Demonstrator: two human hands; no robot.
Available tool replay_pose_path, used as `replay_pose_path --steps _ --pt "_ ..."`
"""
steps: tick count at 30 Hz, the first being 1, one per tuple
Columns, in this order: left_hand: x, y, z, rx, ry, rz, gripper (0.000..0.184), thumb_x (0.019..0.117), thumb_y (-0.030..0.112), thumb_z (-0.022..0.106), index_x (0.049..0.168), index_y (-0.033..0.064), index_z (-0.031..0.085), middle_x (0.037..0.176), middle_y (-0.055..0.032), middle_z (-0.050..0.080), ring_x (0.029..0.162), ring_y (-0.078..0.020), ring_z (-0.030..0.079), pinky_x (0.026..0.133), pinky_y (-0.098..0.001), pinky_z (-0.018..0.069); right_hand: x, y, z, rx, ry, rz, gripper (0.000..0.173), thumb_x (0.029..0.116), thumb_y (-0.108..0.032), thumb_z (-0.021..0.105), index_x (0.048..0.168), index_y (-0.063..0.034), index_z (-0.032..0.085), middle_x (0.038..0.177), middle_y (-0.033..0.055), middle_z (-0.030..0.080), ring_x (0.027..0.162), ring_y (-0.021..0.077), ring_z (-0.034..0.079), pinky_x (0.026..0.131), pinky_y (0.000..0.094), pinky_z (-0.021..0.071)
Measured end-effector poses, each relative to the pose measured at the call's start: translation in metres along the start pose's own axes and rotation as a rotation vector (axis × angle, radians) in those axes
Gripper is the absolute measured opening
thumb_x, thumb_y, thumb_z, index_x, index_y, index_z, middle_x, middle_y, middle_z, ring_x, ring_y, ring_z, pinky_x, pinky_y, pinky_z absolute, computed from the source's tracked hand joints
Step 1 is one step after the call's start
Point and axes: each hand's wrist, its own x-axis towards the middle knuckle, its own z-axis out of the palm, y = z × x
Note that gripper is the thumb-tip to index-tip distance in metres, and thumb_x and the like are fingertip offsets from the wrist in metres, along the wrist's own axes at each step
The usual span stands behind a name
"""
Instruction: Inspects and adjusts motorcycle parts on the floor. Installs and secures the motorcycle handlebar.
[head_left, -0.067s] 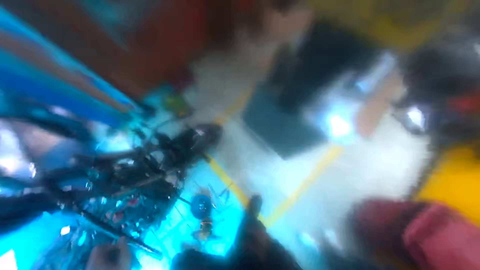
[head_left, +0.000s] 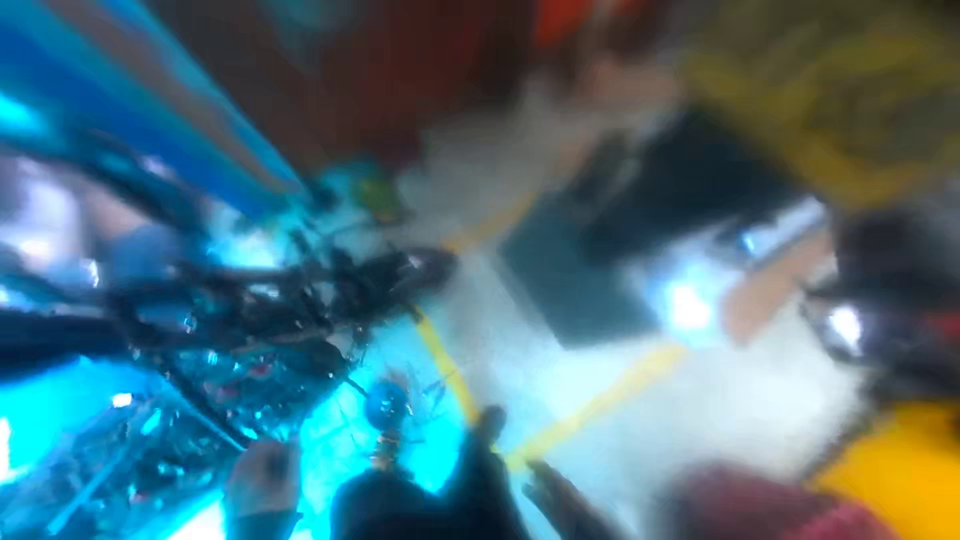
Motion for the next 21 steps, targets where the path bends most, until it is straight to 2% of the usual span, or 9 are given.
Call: replay_pose_path --steps 2,4,5,6,8,11,15,19,21 --pt "-0.026 0.038 0.026 -0.083 -0.152 -0.016 0.039 0.0991 0.031 0.061 0.091 -0.0065 0.07 0.086 -0.0234 0.07 0.081 -0.0395 0.07 0.077 -0.0597 0.0574 -0.004 -0.003 -0.06 0.065 0.036 0.325 0.053 0.1028 -0.026 0.063 0.149 -0.0038 0.049 0.136 0.0208 0.063 0.123 0.0358 0.063 0.106 0.053 0.0471" --pt "-0.059 0.062 0.052 -0.198 -0.225 -0.07 0.038 0.0976 0.032 0.064 0.087 -0.0036 0.072 0.087 -0.0206 0.071 0.08 -0.0361 0.071 0.075 -0.0579 0.0589 0.031 0.023 -0.074 0.005 0.223 0.192 0.047 0.0979 -0.025 0.068 0.136 0.0011 0.06 0.119 0.0217 0.071 0.105 0.0349 0.071 0.091 0.053 0.0563" --pt "-0.074 0.072 0.064 -0.256 -0.24 -0.115 0.039 0.0974 0.033 0.064 0.085 -0.0027 0.072 0.087 -0.0197 0.071 0.079 -0.0348 0.071 0.074 -0.0566 0.0589 0.059 0.018 -0.088 -0.015 0.208 0.137 0.047 0.0982 -0.024 0.068 0.136 0.0008 0.059 0.119 0.0211 0.071 0.104 0.0336 0.071 0.092 0.052 0.0561" --pt "-0.09 0.08 0.075 -0.311 -0.237 -0.154 0.039 0.0972 0.034 0.064 0.084 -0.0011 0.072 0.088 -0.0179 0.071 0.08 -0.0323 0.071 0.074 -0.0535 0.0597 0.083 0.001 -0.1 -0.068 0.143 0.126 0.048 0.0994 -0.027 0.066 0.14 -0.0031 0.057 0.121 0.0185 0.07 0.105 0.0309 0.07 0.094 0.0504 0.0562" --pt "-0.104 0.095 0.085 -0.433 -0.3 -0.259 0.035 0.0975 0.031 0.066 0.096 -0.0036 0.073 0.1 -0.0212 0.072 0.092 -0.0342 0.072 0.084 -0.0528 0.0592 0.12 -0.05 -0.115 -0.178 -0.005 0.088 0.051 0.0995 -0.03 0.065 0.144 -0.0087 0.055 0.124 0.015 0.07 0.106 0.0273 0.07 0.095 0.0481 0.0562" --pt "-0.087 0.107 0.103 -0.575 -0.267 -0.342 0.027 0.0964 0.021 0.067 0.105 -0.0046 0.072 0.109 -0.0224 0.07 0.101 -0.0337 0.07 0.091 -0.0501 0.0582 0.166 -0.127 -0.138 -0.303 -0.169 0.0 0.049 0.0982 -0.025 0.066 0.144 -0.009 0.055 0.123 0.0149 0.069 0.104 0.0249 0.07 0.094 0.0445 0.0561" --pt "0.006 0.111 0.134 -0.653 -0.304 -0.291 0.029 0.0997 0.021 0.062 0.109 -0.0054 0.072 0.115 -0.0245 0.069 0.108 -0.0374 0.068 0.096 -0.0522 0.0558 0.239 -0.188 -0.169 -0.412 -0.196 -0.005 0.047 0.0985 -0.018 0.063 0.144 -0.0063 0.055 0.124 0.0169 0.068 0.108 0.0268 0.069 0.097 0.0452 0.0547" --pt "0.159 0.139 0.165 -0.618 -0.686 -0.367 0.047 0.1073 0.034 0.051 0.132 -0.0037 0.064 0.136 -0.0255 0.061 0.129 -0.0394 0.058 0.113 -0.0533 0.0433 0.317 -0.199 -0.212 -0.417 -0.043 0.153 0.043 0.1 -0.013 0.064 0.139 0.0025 0.056 0.124 0.0234 0.067 0.111 0.0337 0.067 0.1 0.0488 0.051" --pt "0.224 0.162 0.168 -0.589 -0.871 -0.367 0.049 0.1089 0.036 0.046 0.138 -0.0011 0.059 0.14 -0.0243 0.059 0.134 -0.0384 0.055 0.115 -0.0538 0.0402 0.326 -0.198 -0.246 -0.518 0.032 0.266 0.044 0.1002 -0.024 0.065 0.137 0.0 0.06 0.125 0.0221 0.069 0.114 0.0336 0.068 0.102 0.0496 0.0523"
